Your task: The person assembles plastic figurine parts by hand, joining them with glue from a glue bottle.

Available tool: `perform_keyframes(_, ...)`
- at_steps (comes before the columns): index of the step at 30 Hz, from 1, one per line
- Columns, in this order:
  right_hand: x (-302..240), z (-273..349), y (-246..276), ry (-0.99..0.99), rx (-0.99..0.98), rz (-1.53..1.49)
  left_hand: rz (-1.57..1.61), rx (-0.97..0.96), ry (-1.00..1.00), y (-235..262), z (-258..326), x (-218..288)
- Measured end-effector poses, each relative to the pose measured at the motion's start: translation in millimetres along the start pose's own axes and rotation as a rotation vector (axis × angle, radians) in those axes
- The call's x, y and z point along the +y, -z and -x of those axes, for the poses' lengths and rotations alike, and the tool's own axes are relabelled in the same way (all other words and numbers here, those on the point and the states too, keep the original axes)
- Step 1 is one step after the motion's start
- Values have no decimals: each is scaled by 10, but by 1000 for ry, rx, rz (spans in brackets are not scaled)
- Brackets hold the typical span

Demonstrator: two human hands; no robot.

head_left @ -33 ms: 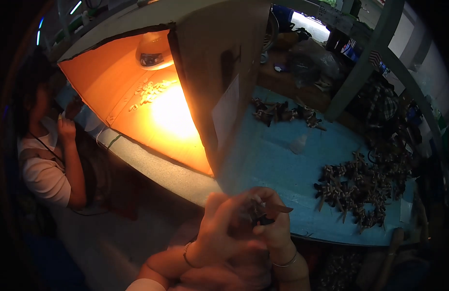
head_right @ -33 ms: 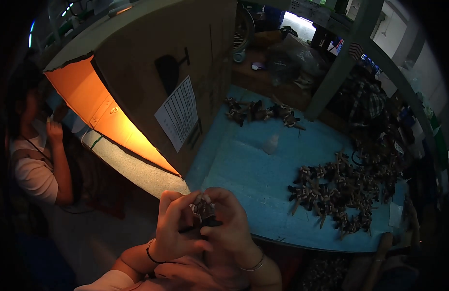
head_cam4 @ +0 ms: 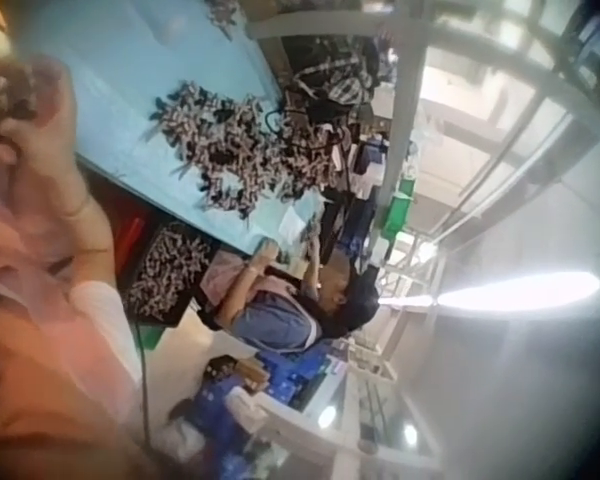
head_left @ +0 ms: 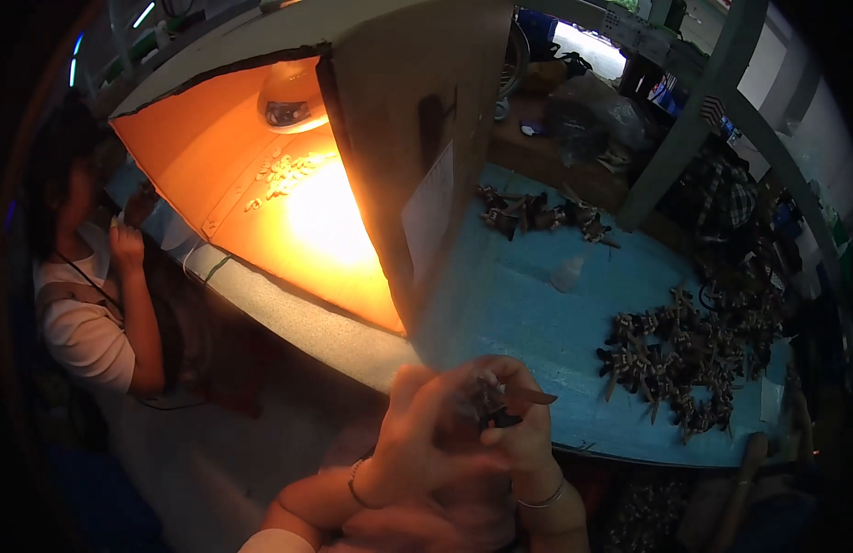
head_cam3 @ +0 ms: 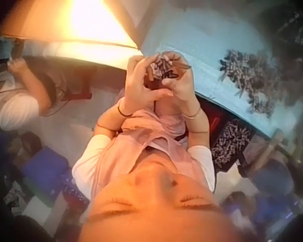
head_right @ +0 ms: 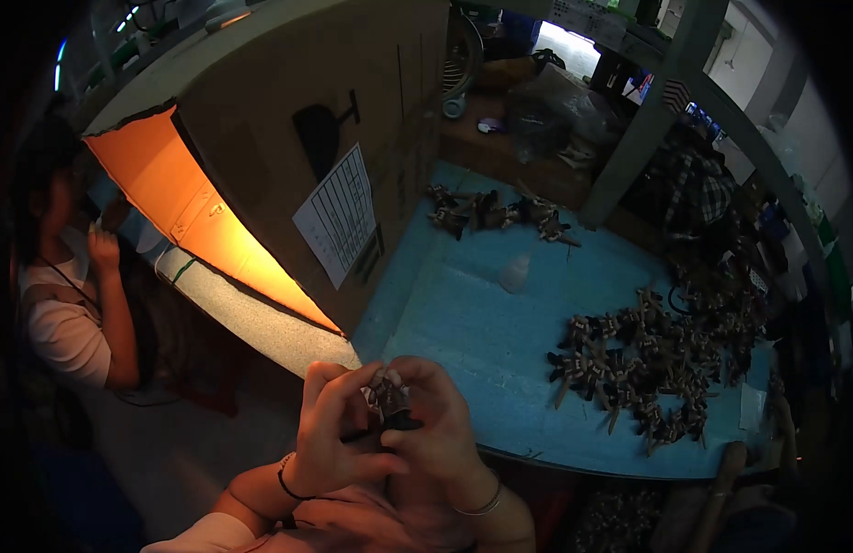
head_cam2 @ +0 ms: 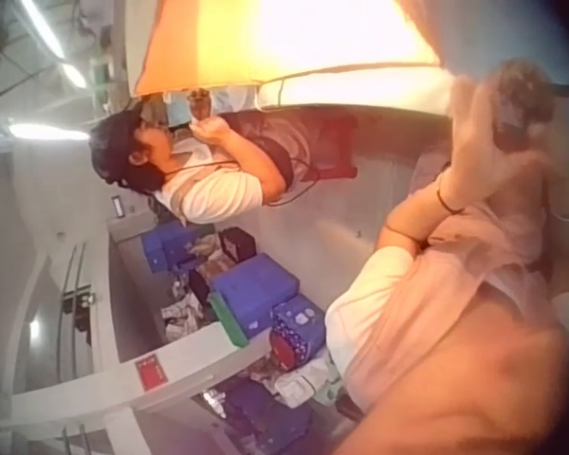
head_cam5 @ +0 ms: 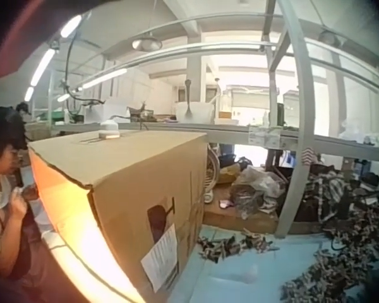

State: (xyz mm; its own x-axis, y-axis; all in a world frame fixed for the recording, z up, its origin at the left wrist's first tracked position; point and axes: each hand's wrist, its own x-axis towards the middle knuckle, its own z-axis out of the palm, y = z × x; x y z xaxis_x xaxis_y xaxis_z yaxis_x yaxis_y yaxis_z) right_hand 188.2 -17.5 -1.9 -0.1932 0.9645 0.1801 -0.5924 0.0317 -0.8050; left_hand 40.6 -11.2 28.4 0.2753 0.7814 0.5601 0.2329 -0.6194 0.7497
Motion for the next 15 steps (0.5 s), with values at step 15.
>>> perform_keyframes(15, -283, 104, 10, -9, -80, 298, 104, -92, -45, -13, 10, 6)
